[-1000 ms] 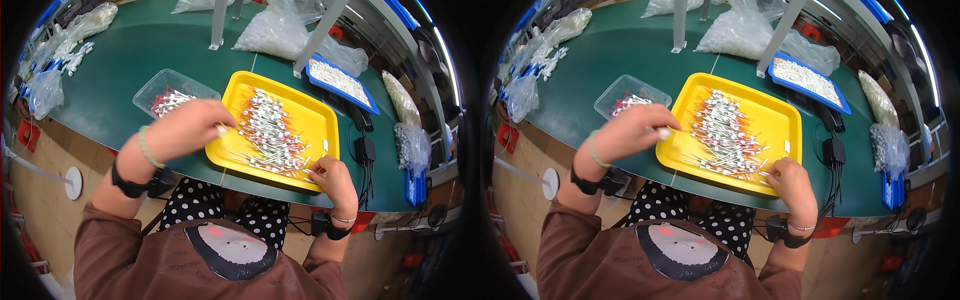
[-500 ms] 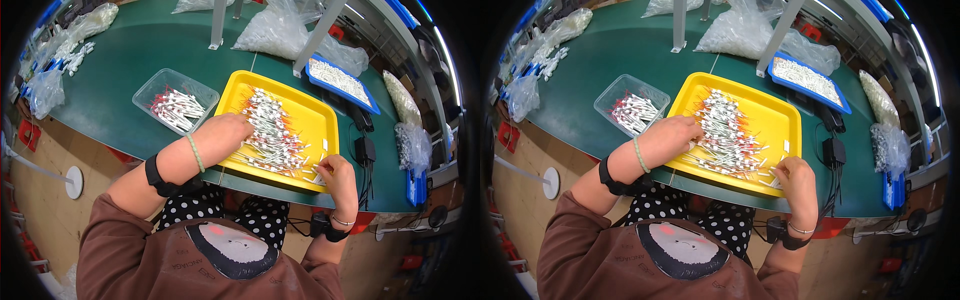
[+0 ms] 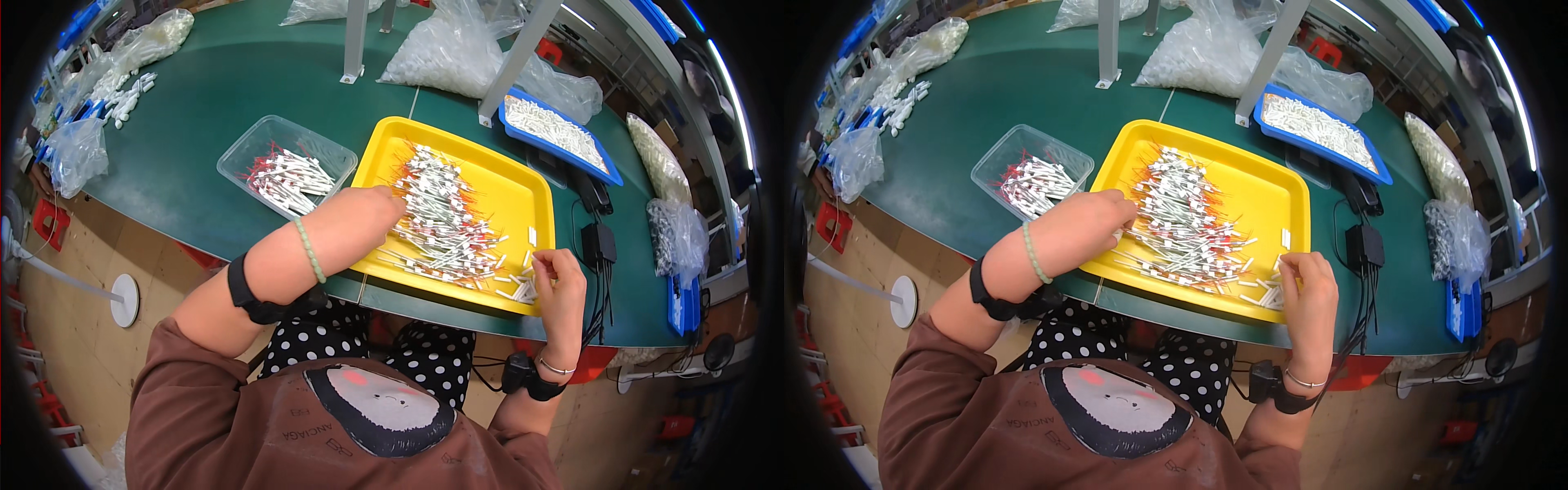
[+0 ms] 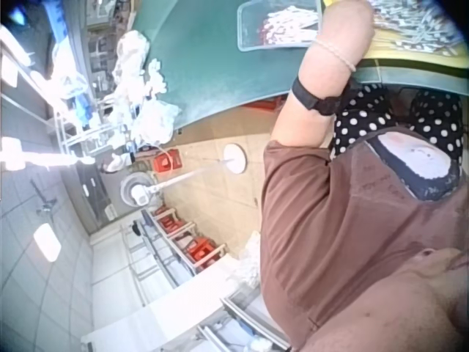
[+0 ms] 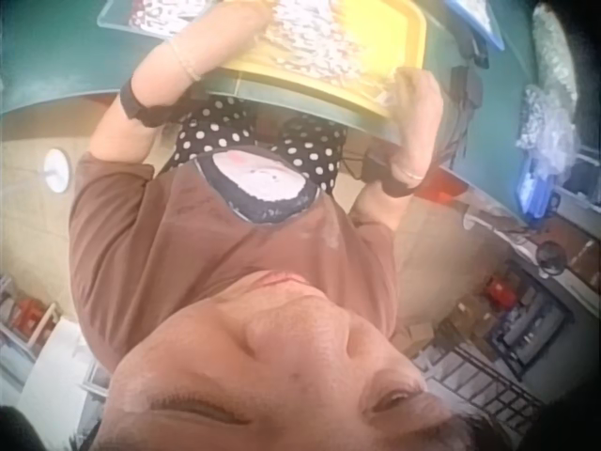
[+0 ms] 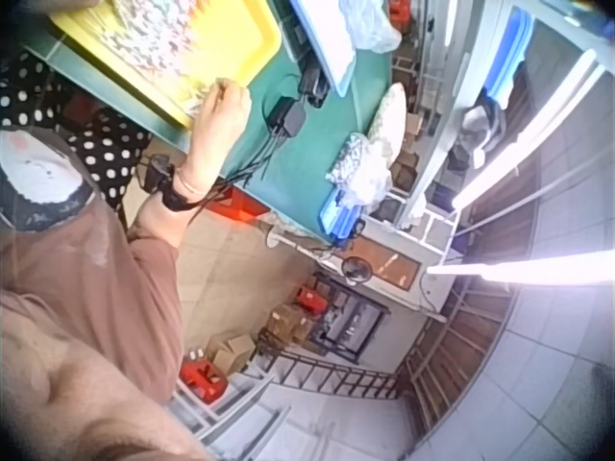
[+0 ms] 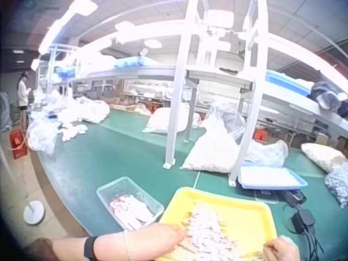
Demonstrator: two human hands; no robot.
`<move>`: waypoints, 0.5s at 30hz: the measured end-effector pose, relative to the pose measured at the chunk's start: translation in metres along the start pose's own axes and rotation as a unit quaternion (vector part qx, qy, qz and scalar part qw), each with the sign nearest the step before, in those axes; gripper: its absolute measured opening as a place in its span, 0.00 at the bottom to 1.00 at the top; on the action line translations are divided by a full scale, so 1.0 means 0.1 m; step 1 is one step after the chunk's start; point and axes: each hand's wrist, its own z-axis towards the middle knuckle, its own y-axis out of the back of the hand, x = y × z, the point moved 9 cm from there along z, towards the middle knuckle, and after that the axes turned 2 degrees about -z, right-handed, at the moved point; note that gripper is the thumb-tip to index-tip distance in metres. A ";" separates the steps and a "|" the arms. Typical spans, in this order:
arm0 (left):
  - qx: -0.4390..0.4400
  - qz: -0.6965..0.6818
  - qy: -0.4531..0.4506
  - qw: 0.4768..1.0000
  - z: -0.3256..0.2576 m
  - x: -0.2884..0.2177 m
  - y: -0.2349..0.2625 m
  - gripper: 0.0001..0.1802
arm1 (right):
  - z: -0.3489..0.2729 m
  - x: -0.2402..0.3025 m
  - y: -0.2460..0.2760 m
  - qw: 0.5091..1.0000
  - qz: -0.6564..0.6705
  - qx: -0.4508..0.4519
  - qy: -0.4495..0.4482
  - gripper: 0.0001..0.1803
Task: The person sorts and inspects small electronic connectors with wires by hand at a factory workstation, placing them into plastic storage bins from a plastic tray.
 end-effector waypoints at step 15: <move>-0.176 -0.059 0.042 0.982 -0.30 0.18 0.48 0.08 | 0.06 0.46 -0.08 0.991 0.082 -0.081 0.060 0.06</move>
